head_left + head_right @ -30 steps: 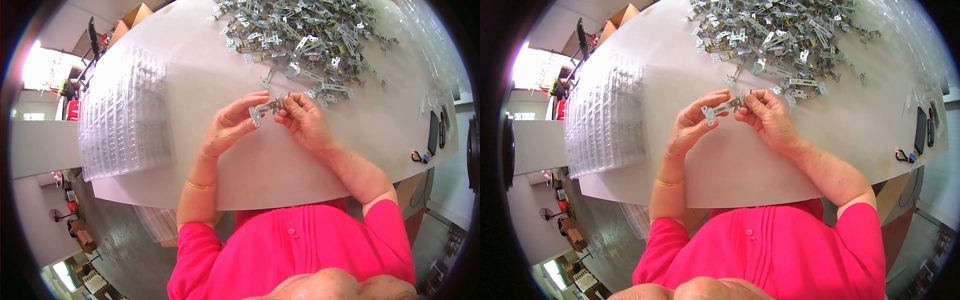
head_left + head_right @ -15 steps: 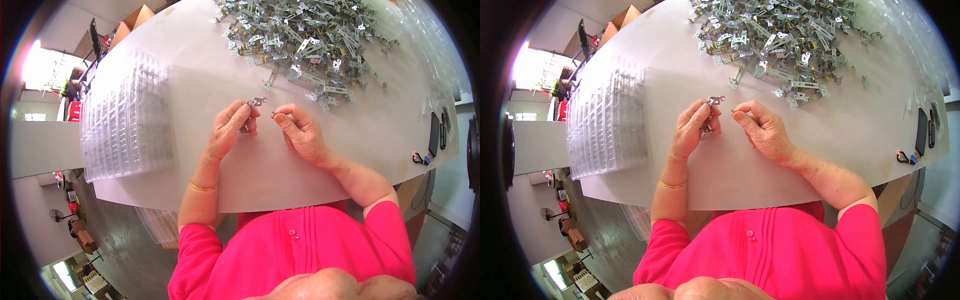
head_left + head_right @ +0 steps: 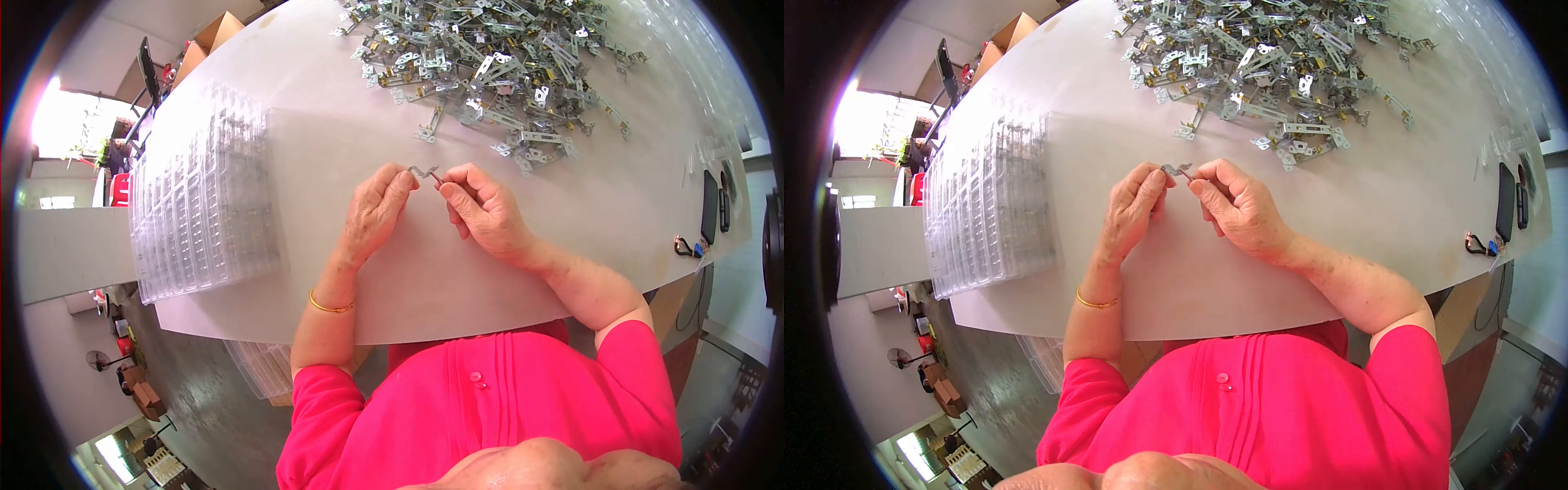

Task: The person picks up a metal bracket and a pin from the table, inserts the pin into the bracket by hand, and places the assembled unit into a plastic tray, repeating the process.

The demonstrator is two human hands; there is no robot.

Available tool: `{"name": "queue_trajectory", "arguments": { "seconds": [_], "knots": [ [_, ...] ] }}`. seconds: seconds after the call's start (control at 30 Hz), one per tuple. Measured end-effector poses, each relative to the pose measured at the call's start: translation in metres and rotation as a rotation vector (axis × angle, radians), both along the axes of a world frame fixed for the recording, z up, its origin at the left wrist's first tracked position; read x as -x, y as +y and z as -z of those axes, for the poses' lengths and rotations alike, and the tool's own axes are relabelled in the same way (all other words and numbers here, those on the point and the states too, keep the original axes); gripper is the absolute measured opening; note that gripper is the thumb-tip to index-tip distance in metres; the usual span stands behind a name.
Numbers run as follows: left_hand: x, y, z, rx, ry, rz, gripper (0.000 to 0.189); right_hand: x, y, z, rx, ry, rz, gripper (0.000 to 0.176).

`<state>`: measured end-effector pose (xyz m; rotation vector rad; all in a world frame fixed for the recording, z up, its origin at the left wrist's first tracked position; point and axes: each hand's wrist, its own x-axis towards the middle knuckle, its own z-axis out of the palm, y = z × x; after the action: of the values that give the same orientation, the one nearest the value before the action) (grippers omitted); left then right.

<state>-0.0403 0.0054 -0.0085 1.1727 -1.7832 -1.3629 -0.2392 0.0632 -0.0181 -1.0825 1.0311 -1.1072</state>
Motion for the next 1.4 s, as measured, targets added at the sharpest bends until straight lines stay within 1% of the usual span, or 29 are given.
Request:
{"name": "queue_trajectory", "arguments": {
  "seconds": [0.07,0.2,0.27,0.3,0.37,0.4,0.47,0.6,0.67,0.7,0.77,0.8,0.87,0.9,0.97,1.0,1.07,1.1,1.17,1.2,1.27,1.4],
  "knots": [
    [-0.001,-0.001,0.003,0.087,-0.039,0.001,0.031,-0.001,0.000,-0.001,-0.011,0.015,0.014,0.015],
    [0.000,0.000,-0.001,0.117,-0.074,-0.018,0.026,-0.003,0.000,0.002,0.041,0.020,0.064,0.018],
    [0.002,0.002,-0.003,0.220,-0.086,-0.059,0.020,-0.001,0.000,0.001,0.011,0.039,0.051,0.022],
    [0.002,0.002,-0.002,0.219,-0.083,-0.057,0.020,-0.001,0.000,0.001,0.010,0.041,0.053,0.022],
    [0.000,0.000,0.001,0.342,-0.123,-0.026,0.015,-0.002,-0.001,0.003,0.029,-0.001,0.030,0.025],
    [0.000,0.000,0.003,0.342,-0.122,-0.028,0.015,-0.003,-0.001,0.003,0.029,0.000,0.029,0.025],
    [0.001,0.002,0.007,0.446,-0.132,0.000,0.013,-0.003,-0.001,0.005,0.035,0.007,0.025,0.024],
    [0.002,0.004,0.008,0.457,-0.141,0.032,0.013,-0.004,-0.002,0.007,0.043,-0.009,0.005,0.022],
    [0.003,0.005,0.008,0.520,-0.161,0.089,0.012,-0.005,-0.001,0.007,0.040,-0.008,0.027,0.019],
    [0.004,0.006,0.008,0.519,-0.160,0.084,0.012,-0.006,-0.001,0.007,0.038,-0.006,0.023,0.019],
    [0.005,0.006,0.008,0.580,-0.200,0.108,0.012,-0.006,-0.001,0.009,0.084,0.091,0.071,0.015],
    [0.005,0.006,0.008,0.580,-0.201,0.105,0.012,-0.005,-0.001,0.010,0.085,0.092,0.067,0.015],
    [0.005,0.006,0.010,0.604,-0.226,0.134,0.012,-0.001,-0.002,0.013,0.178,0.263,0.090,0.012],
    [0.004,0.006,0.010,0.605,-0.226,0.133,0.012,-0.002,-0.004,0.014,0.180,0.263,0.090,0.012],
    [0.004,0.005,0.009,0.604,-0.227,0.142,0.014,-0.004,-0.006,0.018,0.425,0.379,0.197,0.009],
    [0.004,0.005,0.009,0.605,-0.226,0.143,0.014,-0.003,-0.007,0.019,0.425,0.380,0.198,0.009],
    [0.005,0.006,0.006,0.551,-0.180,0.178,0.016,-0.001,-0.007,0.021,0.404,0.248,0.219,0.009],
    [0.005,0.006,0.005,0.551,-0.180,0.179,0.016,0.000,-0.007,0.021,0.404,0.248,0.220,0.009],
    [0.005,0.008,0.002,0.195,-0.006,0.054,0.023,0.002,-0.007,0.018,0.300,0.165,0.271,0.008],
    [0.004,0.006,0.001,0.197,-0.009,0.056,0.023,0.003,-0.007,0.014,0.302,0.163,0.274,0.008],
    [-0.003,0.000,-0.002,-0.176,0.194,-0.014,0.032,0.004,-0.006,0.004,0.053,-0.025,0.142,0.010],
    [-0.006,-0.004,0.002,-0.190,0.285,0.015,0.035,0.000,-0.003,-0.002,0.018,0.056,0.076,0.013]
  ]
}}
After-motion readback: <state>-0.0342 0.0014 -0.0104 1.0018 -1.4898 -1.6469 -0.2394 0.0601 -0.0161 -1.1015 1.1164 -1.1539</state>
